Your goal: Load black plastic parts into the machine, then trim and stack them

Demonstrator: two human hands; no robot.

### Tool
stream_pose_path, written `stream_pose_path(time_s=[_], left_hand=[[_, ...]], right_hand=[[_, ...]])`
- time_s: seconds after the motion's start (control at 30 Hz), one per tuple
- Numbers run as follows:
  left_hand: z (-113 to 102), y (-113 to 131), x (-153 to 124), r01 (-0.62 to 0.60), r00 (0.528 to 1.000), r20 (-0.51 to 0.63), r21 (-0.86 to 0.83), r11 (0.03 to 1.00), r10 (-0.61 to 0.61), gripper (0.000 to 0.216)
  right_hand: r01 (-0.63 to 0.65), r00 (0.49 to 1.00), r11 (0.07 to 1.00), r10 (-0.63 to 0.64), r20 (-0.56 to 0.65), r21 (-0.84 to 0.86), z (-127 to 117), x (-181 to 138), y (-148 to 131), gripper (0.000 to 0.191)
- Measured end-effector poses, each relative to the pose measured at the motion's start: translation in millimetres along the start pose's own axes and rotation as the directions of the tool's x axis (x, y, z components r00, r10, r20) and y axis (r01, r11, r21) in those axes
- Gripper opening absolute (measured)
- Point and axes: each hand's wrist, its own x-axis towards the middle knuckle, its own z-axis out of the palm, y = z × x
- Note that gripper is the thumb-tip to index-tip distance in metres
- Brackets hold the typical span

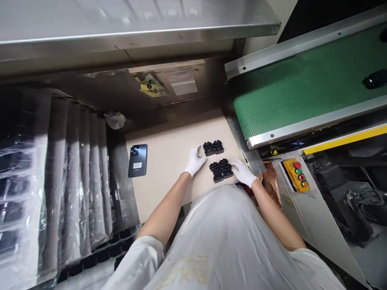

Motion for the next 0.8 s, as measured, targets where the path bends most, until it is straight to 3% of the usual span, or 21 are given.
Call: stream_pose_path(time_s=[0.8], left_hand=[[-7, 8, -4, -0.048, 0.999, 0.025, 0.004, 0.999, 0.047, 0.080]], right_hand=[[-0.014, 0.999, 0.999, 0.012, -0.033, -0.050, 7, 2, 11, 0.048]])
